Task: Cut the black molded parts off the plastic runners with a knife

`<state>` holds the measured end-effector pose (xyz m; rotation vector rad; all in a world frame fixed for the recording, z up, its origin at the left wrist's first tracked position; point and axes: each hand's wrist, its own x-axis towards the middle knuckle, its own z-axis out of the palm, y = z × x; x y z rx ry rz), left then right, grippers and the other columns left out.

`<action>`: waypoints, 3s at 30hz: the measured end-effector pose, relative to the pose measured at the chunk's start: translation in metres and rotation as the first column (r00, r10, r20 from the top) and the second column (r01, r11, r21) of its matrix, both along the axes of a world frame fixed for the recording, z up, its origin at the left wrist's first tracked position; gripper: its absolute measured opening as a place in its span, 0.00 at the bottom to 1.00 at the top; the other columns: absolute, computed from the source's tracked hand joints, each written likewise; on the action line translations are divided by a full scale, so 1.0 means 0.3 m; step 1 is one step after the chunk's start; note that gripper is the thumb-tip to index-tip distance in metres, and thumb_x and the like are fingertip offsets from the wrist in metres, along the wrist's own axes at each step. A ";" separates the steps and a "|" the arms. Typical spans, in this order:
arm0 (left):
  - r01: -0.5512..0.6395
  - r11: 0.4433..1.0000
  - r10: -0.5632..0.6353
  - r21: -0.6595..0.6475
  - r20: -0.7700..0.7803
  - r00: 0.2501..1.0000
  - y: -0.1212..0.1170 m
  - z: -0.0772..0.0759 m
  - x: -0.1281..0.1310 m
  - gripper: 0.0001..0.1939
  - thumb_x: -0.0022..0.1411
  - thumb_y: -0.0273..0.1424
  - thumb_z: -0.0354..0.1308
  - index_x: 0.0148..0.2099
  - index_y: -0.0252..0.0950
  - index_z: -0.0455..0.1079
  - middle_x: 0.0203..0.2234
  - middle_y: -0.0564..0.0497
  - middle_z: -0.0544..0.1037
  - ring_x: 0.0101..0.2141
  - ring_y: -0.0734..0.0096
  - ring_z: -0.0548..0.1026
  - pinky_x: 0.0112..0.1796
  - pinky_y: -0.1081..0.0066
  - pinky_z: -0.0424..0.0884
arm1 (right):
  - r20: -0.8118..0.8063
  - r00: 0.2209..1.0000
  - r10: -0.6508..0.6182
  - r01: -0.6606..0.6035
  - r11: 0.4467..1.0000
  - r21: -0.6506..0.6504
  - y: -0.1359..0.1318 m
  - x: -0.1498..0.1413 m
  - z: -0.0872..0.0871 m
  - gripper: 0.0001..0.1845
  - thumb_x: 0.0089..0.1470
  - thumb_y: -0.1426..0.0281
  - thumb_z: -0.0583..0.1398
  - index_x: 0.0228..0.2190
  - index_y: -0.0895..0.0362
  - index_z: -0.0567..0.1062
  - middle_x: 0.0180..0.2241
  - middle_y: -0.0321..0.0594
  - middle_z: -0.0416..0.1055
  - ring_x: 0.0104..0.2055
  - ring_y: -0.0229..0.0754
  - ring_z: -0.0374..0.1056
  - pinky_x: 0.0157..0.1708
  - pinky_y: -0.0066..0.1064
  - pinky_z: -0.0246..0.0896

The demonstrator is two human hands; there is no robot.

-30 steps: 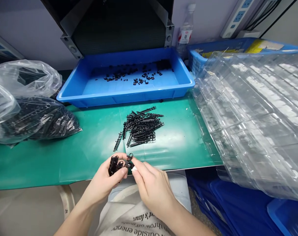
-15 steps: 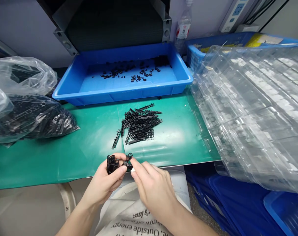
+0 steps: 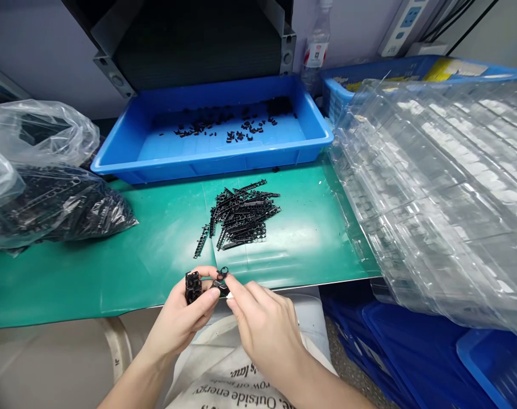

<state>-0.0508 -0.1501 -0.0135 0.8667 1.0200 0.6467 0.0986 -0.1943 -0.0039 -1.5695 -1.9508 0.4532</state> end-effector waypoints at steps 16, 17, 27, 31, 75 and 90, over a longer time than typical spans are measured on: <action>-0.147 0.989 0.147 0.021 0.005 0.989 -0.107 0.026 0.047 0.14 0.54 0.39 0.57 0.37 0.36 0.60 0.12 0.65 0.51 0.13 0.87 0.43 0.14 0.81 0.41 | -0.066 0.997 -0.049 0.051 0.998 0.029 -0.079 -0.008 -0.014 0.20 0.60 0.73 0.44 0.47 0.61 0.70 0.30 0.44 0.73 0.28 0.40 0.69 0.24 0.27 0.63; -0.161 0.987 0.161 0.014 0.006 0.987 -0.120 0.027 0.055 0.14 0.54 0.40 0.57 0.37 0.36 0.60 0.12 0.65 0.51 0.13 0.87 0.44 0.14 0.81 0.42 | -0.075 0.996 -0.048 0.051 0.998 0.037 -0.085 -0.005 -0.016 0.20 0.60 0.73 0.44 0.48 0.61 0.69 0.31 0.44 0.73 0.28 0.40 0.69 0.24 0.27 0.63; -0.116 0.913 0.296 0.390 -0.441 0.847 -0.037 0.018 -0.005 0.21 0.55 0.40 0.51 0.47 0.31 0.63 0.19 0.56 0.68 0.20 0.75 0.68 0.26 0.72 0.66 | -0.283 0.954 -0.098 0.082 0.994 -0.068 -0.148 0.060 -0.051 0.18 0.59 0.68 0.48 0.50 0.58 0.66 0.42 0.44 0.73 0.40 0.44 0.70 0.34 0.30 0.67; -0.027 0.864 0.388 0.502 -0.633 0.670 0.106 0.022 -0.045 0.14 0.49 0.39 0.55 0.35 0.34 0.68 0.20 0.53 0.71 0.24 0.67 0.71 0.29 0.69 0.65 | -0.297 0.943 -0.151 0.133 0.988 -0.082 -0.166 0.073 -0.078 0.18 0.57 0.64 0.51 0.47 0.58 0.69 0.32 0.42 0.75 0.32 0.44 0.72 0.29 0.30 0.68; -0.023 0.993 0.018 -0.120 -0.037 0.999 0.017 -0.054 -0.015 0.15 0.47 0.37 0.63 0.34 0.33 0.64 0.19 0.57 0.66 0.16 0.84 0.57 0.16 0.80 0.53 | -0.039 0.975 0.220 -0.223 0.944 -0.243 0.041 0.058 -0.020 0.18 0.62 0.69 0.46 0.50 0.56 0.65 0.33 0.38 0.72 0.32 0.43 0.67 0.27 0.33 0.59; -0.037 0.999 0.038 0.009 -0.143 0.989 -0.009 -0.041 -0.012 0.08 0.52 0.33 0.59 0.32 0.35 0.65 0.18 0.60 0.62 0.17 0.84 0.53 0.19 0.79 0.53 | 0.010 0.989 0.145 -0.144 0.985 -0.098 0.016 0.031 -0.005 0.20 0.62 0.70 0.44 0.46 0.61 0.70 0.26 0.40 0.70 0.23 0.39 0.64 0.20 0.28 0.55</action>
